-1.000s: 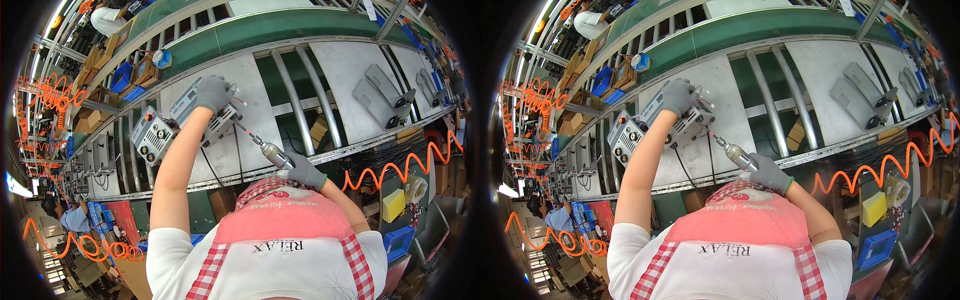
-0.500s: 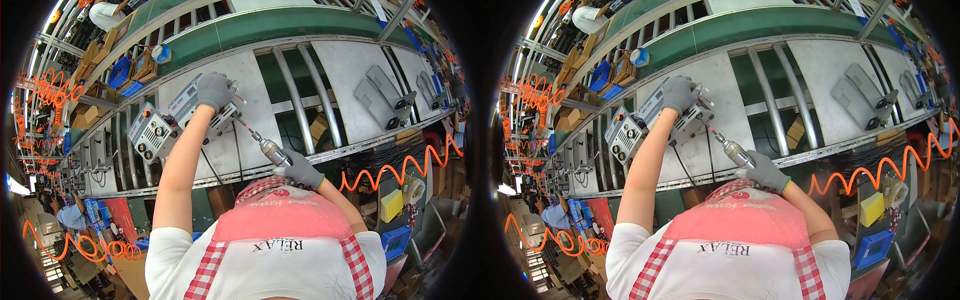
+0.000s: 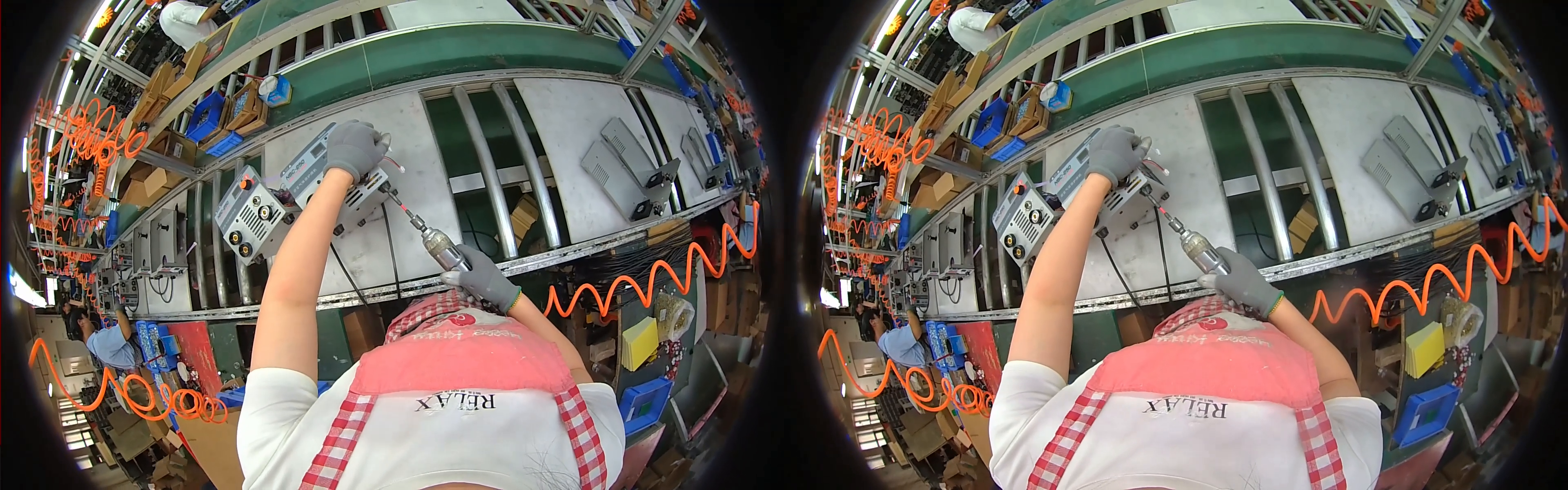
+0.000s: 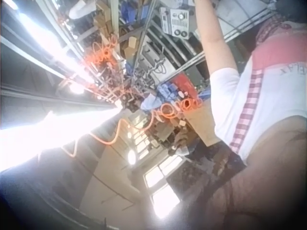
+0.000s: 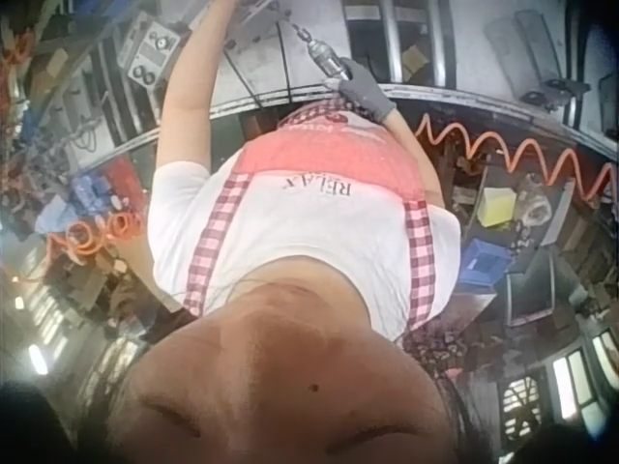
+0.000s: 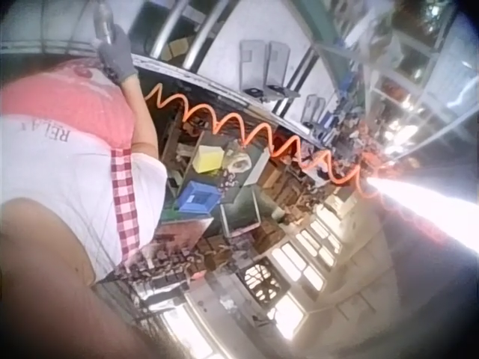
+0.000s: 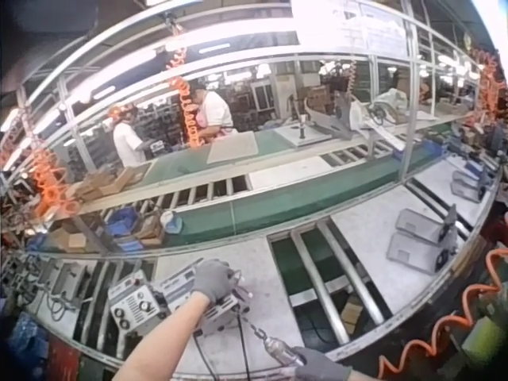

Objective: The person assembles electronic components by securing circuit boards and control panels into electronic casings with screws using an electric screwdriver.

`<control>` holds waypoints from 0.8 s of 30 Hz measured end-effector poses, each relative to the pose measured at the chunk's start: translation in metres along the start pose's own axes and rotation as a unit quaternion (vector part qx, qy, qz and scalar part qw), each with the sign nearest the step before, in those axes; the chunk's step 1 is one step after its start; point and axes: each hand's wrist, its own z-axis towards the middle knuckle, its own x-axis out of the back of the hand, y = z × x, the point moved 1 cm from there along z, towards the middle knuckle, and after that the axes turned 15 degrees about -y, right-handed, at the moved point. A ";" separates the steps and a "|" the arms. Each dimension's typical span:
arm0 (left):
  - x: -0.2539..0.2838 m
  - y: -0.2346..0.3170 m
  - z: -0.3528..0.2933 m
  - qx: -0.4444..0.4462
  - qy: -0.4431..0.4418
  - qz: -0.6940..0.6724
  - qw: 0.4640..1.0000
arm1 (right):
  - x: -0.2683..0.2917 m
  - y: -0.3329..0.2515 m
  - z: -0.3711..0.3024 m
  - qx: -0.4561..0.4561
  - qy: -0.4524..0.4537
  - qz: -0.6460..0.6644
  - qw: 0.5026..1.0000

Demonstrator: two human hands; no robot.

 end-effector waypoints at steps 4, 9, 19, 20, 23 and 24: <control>0.005 -0.007 -0.001 -0.011 -0.011 -0.048 0.999 | -0.002 -0.009 -0.012 -0.011 0.012 -0.038 0.999; 0.001 -0.013 -0.023 0.006 0.228 -0.308 0.924 | 0.020 -0.018 -0.057 0.045 -0.002 -0.266 0.963; -0.137 0.093 -0.206 0.158 -0.128 -0.949 0.241 | 0.130 -0.012 -0.139 -0.402 -0.122 -0.441 0.793; -0.160 0.096 -0.221 0.214 -0.121 -0.959 0.143 | 0.126 -0.008 -0.127 -0.507 -0.103 -0.380 0.767; -0.216 0.085 -0.266 0.338 0.049 -0.940 0.018 | 0.173 0.078 -0.098 -0.487 -0.135 -0.506 0.700; -0.238 0.073 -0.283 0.298 0.102 -0.949 -0.009 | 0.183 0.102 -0.087 -0.479 -0.128 -0.552 0.670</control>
